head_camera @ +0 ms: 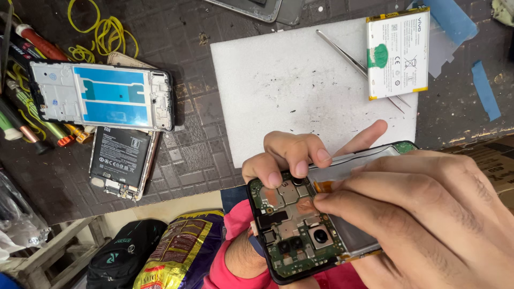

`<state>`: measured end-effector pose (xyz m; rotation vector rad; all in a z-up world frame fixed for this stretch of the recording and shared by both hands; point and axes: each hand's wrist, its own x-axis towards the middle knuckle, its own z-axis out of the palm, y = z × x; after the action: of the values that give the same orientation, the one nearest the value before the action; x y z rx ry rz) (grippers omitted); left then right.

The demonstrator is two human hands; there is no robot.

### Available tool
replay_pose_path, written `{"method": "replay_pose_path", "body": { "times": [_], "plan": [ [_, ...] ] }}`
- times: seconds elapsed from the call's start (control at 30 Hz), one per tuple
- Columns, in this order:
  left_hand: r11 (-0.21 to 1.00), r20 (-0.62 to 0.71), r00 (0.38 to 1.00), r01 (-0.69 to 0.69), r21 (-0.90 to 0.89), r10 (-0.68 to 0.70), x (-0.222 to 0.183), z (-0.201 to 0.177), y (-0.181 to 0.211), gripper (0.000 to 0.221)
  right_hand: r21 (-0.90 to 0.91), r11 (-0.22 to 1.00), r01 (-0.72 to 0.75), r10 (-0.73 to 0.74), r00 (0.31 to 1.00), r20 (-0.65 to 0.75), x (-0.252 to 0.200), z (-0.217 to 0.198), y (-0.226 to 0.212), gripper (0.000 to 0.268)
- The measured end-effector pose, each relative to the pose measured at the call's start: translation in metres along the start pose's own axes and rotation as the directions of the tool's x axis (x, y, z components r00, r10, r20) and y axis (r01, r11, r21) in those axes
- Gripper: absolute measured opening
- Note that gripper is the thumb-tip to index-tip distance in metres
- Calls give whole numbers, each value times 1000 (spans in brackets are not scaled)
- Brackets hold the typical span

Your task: The person reassembles a smartphone by connecting ribbon cables, installing a battery, and applying adhesive to the frame. They use tweezers and a plastic spudger to manipulate small components and secure the battery.

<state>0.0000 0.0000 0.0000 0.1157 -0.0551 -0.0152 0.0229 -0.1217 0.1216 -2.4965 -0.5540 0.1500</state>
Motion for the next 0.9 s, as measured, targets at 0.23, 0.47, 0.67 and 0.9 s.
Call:
{"method": "replay_pose_path", "body": {
  "times": [0.23,0.47,0.67,0.9],
  "plan": [
    [1000,-34,999,6,-3,-6,-1,1,2,13,-1,998,69,-69,998,-1,-1,1,2,26],
    [1000,-47,999,-10,12,10,-3,2,-1,16,-24,995,95,-96,995,-16,-3,0,-3,23],
    [1000,-71,997,-22,-1,22,-3,3,-5,10,-44,994,97,-98,995,-6,-3,0,-5,30],
    [979,-65,996,66,195,-54,7,16,16,44,-63,993,-102,96,991,-93,-6,17,-21,27]
  ]
}}
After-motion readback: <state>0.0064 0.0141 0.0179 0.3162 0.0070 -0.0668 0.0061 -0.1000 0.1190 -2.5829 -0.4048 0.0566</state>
